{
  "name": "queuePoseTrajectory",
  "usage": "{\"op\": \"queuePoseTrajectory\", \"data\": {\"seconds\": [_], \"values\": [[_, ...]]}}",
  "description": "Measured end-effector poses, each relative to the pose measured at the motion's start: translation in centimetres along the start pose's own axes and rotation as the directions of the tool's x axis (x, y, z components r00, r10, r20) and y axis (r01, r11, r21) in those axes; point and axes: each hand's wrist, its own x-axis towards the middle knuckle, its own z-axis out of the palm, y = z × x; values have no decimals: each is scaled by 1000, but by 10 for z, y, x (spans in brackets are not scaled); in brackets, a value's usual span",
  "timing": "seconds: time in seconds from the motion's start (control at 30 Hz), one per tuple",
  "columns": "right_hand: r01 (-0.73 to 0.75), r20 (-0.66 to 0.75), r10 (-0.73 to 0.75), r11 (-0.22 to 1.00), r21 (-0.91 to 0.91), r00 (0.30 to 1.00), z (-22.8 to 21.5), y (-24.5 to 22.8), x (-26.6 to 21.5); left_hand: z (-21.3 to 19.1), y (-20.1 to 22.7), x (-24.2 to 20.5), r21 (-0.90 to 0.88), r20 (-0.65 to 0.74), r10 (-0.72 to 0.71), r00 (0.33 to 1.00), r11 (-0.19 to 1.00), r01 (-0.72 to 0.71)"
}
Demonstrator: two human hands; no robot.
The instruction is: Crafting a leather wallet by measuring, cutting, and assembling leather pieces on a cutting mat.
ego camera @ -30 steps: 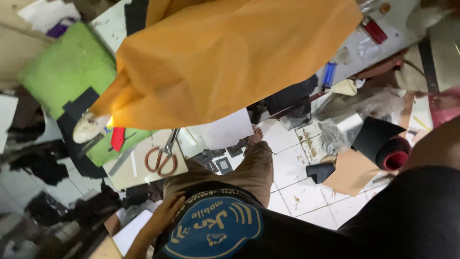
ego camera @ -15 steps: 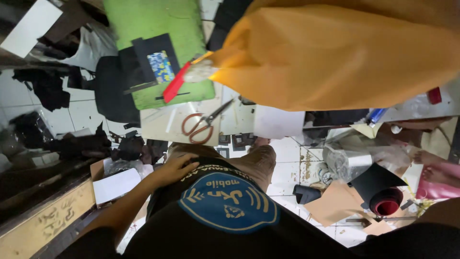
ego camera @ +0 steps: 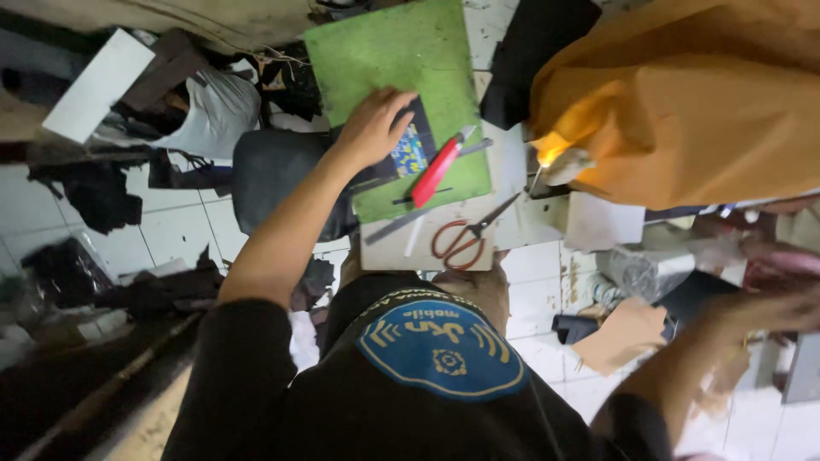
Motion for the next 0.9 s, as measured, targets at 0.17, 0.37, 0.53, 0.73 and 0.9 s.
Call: {"op": "queuePoseTrajectory", "data": {"seconds": [0.17, 0.37, 0.53, 0.73, 0.9], "values": [[-149, 129, 143, 988, 34, 981, 89, -26, -152, 30, -73, 42, 108, 46, 122, 991, 986, -127], [-281, 575, 284, 955, -97, 767, 214, -130, -227, 51, -93, 51, 92, 127, 151, 980, 982, -164], [-129, 588, 216, 974, -186, 779, 275, -154, -245, 46, -85, 43, 239, 238, 146, 960, 949, -204], [5, 488, 166, 944, -330, 857, 313, -137, -270, 41, -76, 47, 239, 145, 233, 962, 935, -263], [-150, 476, 378, 881, -449, 794, 323, -132, -288, 45, -76, 44, 283, 141, 198, 970, 931, -231]]}}
